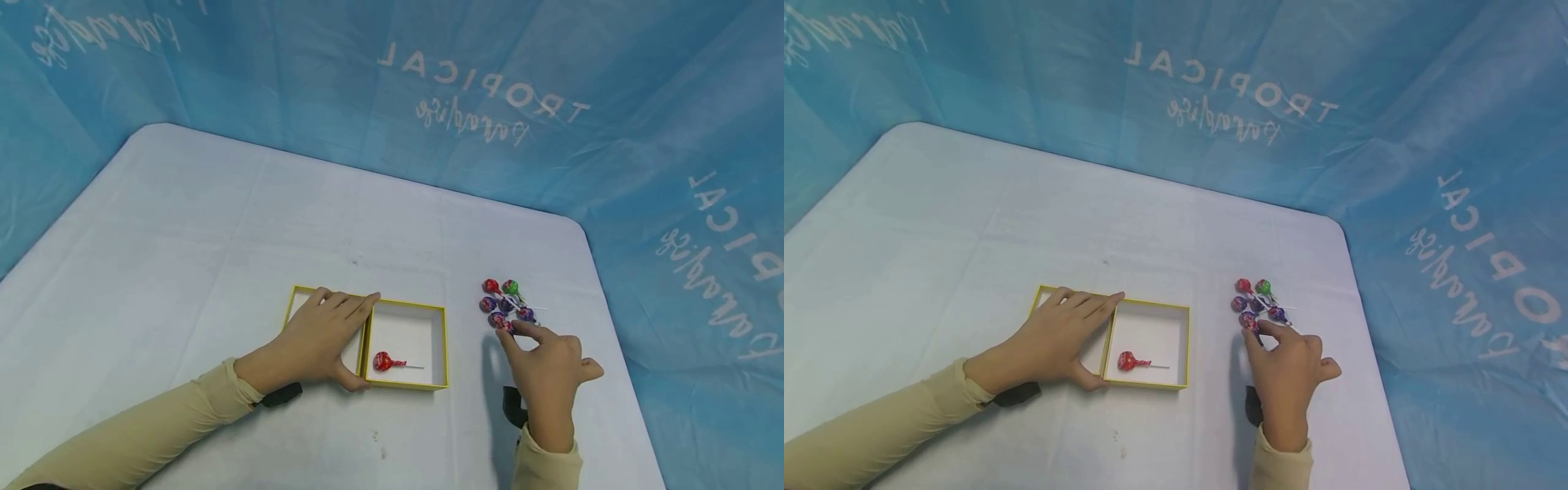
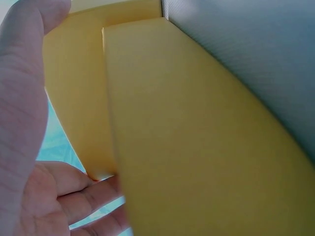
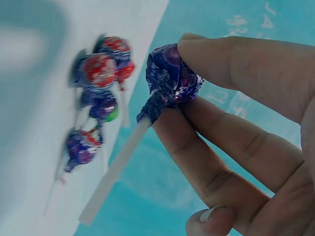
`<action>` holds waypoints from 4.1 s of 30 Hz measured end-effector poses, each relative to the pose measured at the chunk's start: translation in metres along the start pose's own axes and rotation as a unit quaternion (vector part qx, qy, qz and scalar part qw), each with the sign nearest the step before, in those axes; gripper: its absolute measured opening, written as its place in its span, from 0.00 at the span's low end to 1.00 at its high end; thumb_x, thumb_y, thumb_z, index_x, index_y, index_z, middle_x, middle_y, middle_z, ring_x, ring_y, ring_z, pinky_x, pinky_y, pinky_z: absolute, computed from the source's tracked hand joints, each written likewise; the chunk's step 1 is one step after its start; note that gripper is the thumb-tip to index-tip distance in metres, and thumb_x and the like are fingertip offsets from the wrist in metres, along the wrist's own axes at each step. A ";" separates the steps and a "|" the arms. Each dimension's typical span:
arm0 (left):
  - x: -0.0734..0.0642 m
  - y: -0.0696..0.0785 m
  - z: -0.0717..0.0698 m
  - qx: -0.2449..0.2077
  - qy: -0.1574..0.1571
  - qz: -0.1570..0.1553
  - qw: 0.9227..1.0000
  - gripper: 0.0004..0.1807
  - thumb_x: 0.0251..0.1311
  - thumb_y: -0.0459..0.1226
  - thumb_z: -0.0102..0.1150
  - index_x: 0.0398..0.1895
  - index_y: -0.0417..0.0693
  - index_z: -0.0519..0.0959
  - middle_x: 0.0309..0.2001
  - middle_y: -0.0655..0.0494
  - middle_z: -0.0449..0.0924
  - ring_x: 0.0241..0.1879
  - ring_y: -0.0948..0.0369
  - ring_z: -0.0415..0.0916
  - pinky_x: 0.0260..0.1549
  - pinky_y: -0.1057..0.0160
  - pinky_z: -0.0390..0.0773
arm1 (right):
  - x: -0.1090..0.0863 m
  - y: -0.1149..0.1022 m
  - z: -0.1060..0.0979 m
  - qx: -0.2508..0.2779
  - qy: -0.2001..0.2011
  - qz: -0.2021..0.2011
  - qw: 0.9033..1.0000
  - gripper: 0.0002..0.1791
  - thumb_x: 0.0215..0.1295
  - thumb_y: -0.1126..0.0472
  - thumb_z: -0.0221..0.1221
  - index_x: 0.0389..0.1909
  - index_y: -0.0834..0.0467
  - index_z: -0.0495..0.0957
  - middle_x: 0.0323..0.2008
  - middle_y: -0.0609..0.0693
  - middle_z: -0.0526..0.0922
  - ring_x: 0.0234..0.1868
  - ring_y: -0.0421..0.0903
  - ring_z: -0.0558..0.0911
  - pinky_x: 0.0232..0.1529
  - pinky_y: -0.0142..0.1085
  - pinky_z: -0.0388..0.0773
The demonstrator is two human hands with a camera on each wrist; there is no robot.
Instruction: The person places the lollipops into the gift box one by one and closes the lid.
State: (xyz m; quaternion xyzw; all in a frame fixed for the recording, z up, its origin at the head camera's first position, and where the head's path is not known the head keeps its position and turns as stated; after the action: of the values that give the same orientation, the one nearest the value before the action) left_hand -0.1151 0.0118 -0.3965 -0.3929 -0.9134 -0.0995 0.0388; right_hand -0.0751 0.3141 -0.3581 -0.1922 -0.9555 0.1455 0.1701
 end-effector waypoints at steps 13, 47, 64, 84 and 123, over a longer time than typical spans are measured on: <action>0.001 0.000 0.000 -0.020 -0.005 -0.002 1.000 0.70 0.32 0.76 0.66 0.77 0.44 0.59 0.62 0.56 0.78 0.58 0.53 0.75 0.54 0.50 0.66 | -0.008 -0.028 -0.007 0.010 0.008 -0.044 0.999 0.15 0.53 0.53 0.75 0.39 0.56 0.90 0.24 0.56 0.86 0.42 0.58 0.71 0.45 0.64 0.42; 0.002 0.002 0.002 -0.010 -0.002 -0.004 1.000 0.71 0.32 0.76 0.66 0.77 0.42 0.60 0.66 0.55 0.75 0.45 0.56 0.79 0.46 0.57 0.67 | -0.041 -0.139 0.012 0.028 -0.076 -0.297 0.951 0.12 0.47 0.49 0.78 0.35 0.43 0.91 0.33 0.38 0.90 0.32 0.41 0.65 0.40 0.55 0.49; 0.002 0.001 0.000 -0.001 0.006 -0.004 1.000 0.71 0.31 0.77 0.65 0.76 0.42 0.61 0.63 0.56 0.78 0.39 0.58 0.78 0.43 0.58 0.65 | -0.047 -0.164 0.033 -0.008 -0.142 -0.352 0.925 0.10 0.48 0.47 0.77 0.32 0.40 0.91 0.31 0.34 0.89 0.31 0.40 0.64 0.42 0.52 0.51; 0.000 0.002 0.001 0.002 0.015 0.005 1.000 0.71 0.31 0.77 0.65 0.76 0.43 0.61 0.65 0.56 0.76 0.42 0.56 0.79 0.45 0.58 0.65 | -0.049 -0.181 0.058 -0.076 -0.208 -0.400 0.889 0.03 0.51 0.49 0.74 0.28 0.38 0.90 0.16 0.31 0.79 0.30 0.41 0.64 0.41 0.49 0.54; 0.001 0.003 0.002 -0.004 0.012 -0.004 1.000 0.71 0.31 0.77 0.65 0.77 0.44 0.61 0.66 0.56 0.75 0.43 0.56 0.78 0.45 0.58 0.65 | -0.048 -0.182 0.081 -0.099 -0.297 -0.389 0.866 0.08 0.56 0.47 0.72 0.34 0.44 0.92 0.25 0.36 0.87 0.30 0.43 0.66 0.39 0.47 0.55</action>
State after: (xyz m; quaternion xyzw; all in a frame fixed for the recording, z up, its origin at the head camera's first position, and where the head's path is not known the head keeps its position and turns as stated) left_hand -0.1134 0.0146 -0.3978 -0.3881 -0.9141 -0.1078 0.0474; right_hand -0.1217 0.1159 -0.3817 0.2316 -0.9675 0.0219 -0.0990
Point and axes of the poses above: each hand's wrist, its own x-axis towards the middle knuckle, its own z-axis out of the palm, y = z × x, the point moved 8 cm from there along x, towards the middle knuckle
